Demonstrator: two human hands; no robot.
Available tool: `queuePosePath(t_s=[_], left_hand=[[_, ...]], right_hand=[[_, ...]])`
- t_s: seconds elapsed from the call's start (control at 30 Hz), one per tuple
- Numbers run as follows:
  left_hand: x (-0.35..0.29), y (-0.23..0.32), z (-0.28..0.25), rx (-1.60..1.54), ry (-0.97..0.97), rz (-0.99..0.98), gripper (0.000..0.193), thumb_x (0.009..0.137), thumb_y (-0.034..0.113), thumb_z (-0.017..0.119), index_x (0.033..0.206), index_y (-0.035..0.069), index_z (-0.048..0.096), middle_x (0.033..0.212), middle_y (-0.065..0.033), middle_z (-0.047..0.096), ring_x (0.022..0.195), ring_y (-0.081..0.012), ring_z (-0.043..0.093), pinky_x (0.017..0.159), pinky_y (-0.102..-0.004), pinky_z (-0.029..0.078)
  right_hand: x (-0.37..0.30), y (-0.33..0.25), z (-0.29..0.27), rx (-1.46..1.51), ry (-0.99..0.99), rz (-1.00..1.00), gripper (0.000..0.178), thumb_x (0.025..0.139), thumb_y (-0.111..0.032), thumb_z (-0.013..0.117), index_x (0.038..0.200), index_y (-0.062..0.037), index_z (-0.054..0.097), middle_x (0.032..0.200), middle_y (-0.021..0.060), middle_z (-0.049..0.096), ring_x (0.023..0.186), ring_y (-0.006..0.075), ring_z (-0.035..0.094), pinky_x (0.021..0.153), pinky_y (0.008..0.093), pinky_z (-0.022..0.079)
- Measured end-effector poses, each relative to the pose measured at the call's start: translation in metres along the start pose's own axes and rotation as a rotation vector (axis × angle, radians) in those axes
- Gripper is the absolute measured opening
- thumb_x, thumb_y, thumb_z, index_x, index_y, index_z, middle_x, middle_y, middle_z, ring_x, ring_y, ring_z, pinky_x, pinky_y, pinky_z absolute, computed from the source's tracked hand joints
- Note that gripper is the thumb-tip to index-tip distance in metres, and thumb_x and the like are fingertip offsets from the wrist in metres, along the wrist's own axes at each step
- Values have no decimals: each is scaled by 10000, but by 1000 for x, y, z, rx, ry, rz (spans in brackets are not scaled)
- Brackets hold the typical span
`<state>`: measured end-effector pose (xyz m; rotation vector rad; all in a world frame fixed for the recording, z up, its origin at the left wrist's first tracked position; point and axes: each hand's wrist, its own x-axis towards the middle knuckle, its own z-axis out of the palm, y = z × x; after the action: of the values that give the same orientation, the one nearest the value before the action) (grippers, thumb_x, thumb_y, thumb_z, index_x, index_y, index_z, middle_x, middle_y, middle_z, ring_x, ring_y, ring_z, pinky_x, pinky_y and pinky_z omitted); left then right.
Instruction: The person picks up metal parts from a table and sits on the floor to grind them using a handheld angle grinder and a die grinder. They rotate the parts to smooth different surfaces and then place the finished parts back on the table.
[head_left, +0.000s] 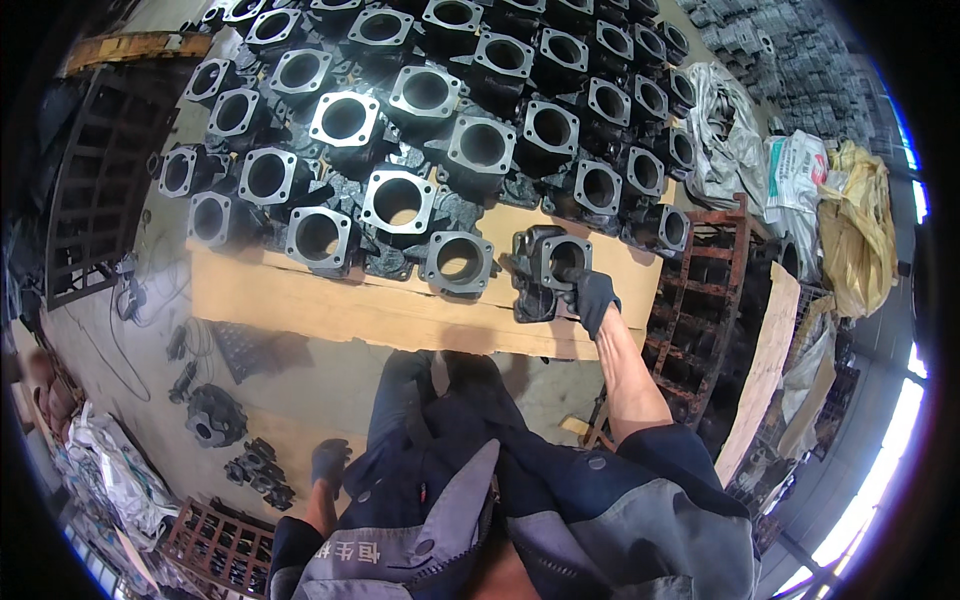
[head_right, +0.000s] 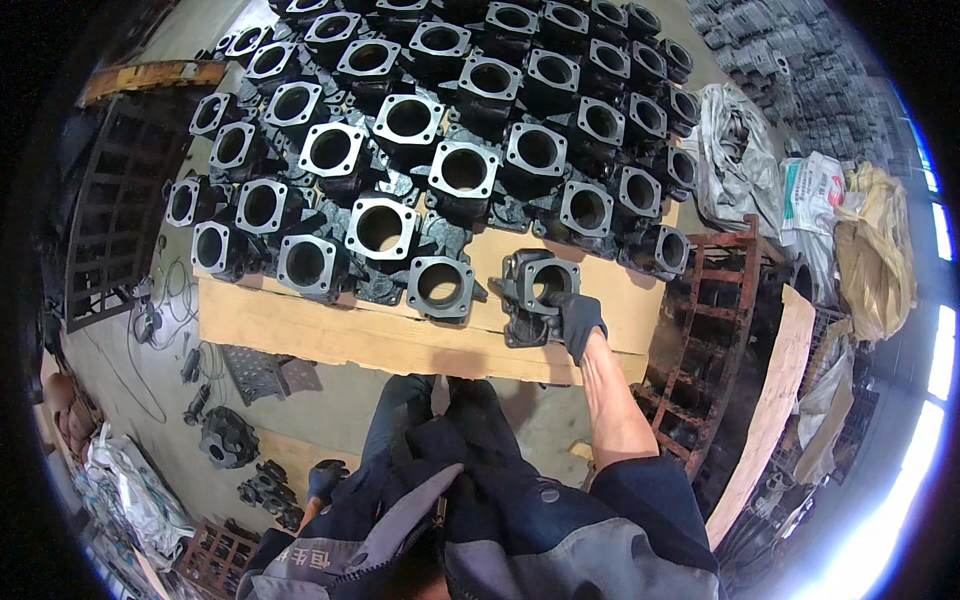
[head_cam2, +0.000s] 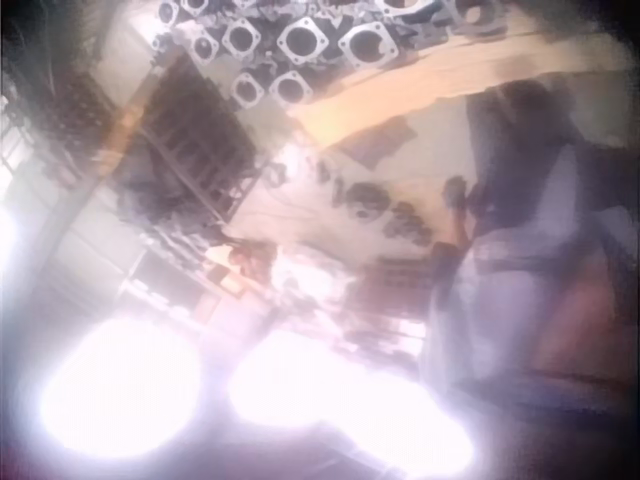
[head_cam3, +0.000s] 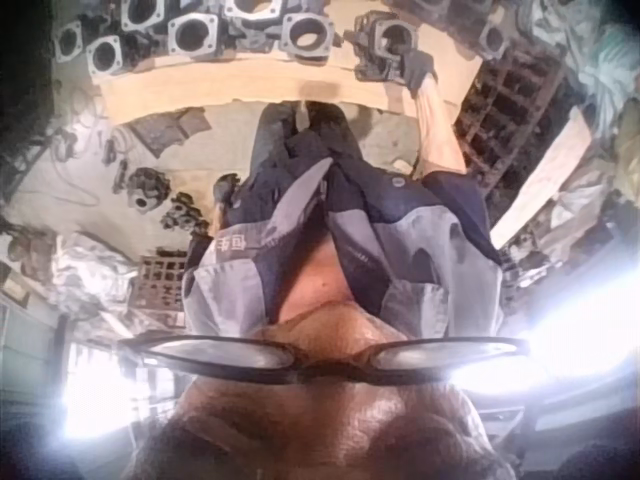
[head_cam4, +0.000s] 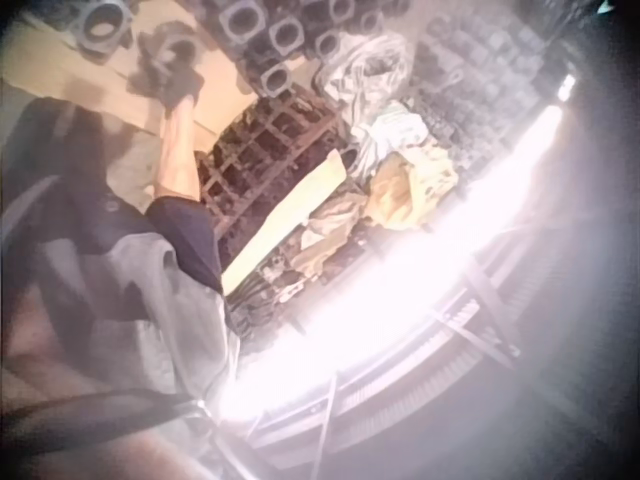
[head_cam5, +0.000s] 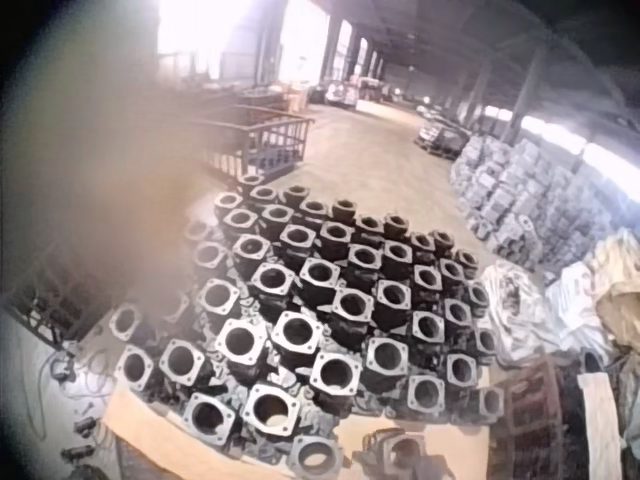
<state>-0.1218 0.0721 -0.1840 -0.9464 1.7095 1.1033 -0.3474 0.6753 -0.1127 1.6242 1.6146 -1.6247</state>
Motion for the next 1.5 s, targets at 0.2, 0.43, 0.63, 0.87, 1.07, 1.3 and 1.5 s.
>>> queuePosePath(t_s=[0.2, 0.43, 0.63, 0.87, 1.07, 1.3, 1.5], left_hand=[[5, 1, 0, -91, -10, -54, 208, 932, 167, 594, 1050, 30, 697, 896, -106, 719, 756, -190, 668, 658, -307, 522], [21, -4, -1, -94, -7, -88, 183, 925, 145, 613, 1034, 25, 698, 899, -113, 729, 738, -189, 680, 634, -305, 528], [12, -9, -5, -87, -14, -56, 188, 921, 112, 591, 1032, 9, 703, 903, -126, 729, 787, -212, 711, 661, -312, 558], [29, -54, -9, -65, -79, 351, 223, 900, 117, 567, 1031, 7, 710, 956, -112, 730, 804, -207, 719, 697, -314, 568], [56, -88, -22, 224, -101, 56, 206, 899, 135, 590, 990, 12, 729, 914, -116, 737, 776, -212, 713, 676, -320, 562], [31, -18, -4, -189, 37, -92, 193, 903, 108, 585, 1006, -8, 700, 866, -136, 723, 736, -225, 695, 655, -331, 551], [7, -19, 2, -127, 0, -74, 216, 914, 120, 561, 1024, -17, 687, 879, -160, 722, 771, -244, 694, 679, -355, 553]], right_hand=[[0, -4, 7, 140, 8, 12, 153, 892, -206, 672, 880, -56, 705, 667, 46, 643, 482, 129, 529, 413, 272, 410], [-6, -18, 38, 176, -70, -28, 174, 911, -222, 673, 876, -52, 691, 675, 65, 660, 485, 137, 551, 425, 264, 420], [0, -17, 66, 219, -59, -3, 144, 924, -207, 656, 874, -75, 682, 682, 43, 650, 466, 70, 489, 404, 200, 366], [1, -21, 74, 179, -30, -24, 130, 915, -207, 673, 897, -80, 699, 681, 46, 653, 478, 102, 527, 434, 237, 410], [21, -7, 80, 387, -2, -61, 166, 847, -179, 730, 858, -13, 724, 653, 74, 635, 472, 168, 526, 437, 315, 428], [15, -5, 80, 317, 29, -45, 164, 864, -182, 708, 912, -27, 735, 684, 82, 660, 457, 181, 528, 433, 321, 446], [9, -13, 75, 338, 13, -33, 181, 870, -192, 699, 960, -36, 707, 651, 92, 648, 460, 186, 560, 420, 324, 412]])
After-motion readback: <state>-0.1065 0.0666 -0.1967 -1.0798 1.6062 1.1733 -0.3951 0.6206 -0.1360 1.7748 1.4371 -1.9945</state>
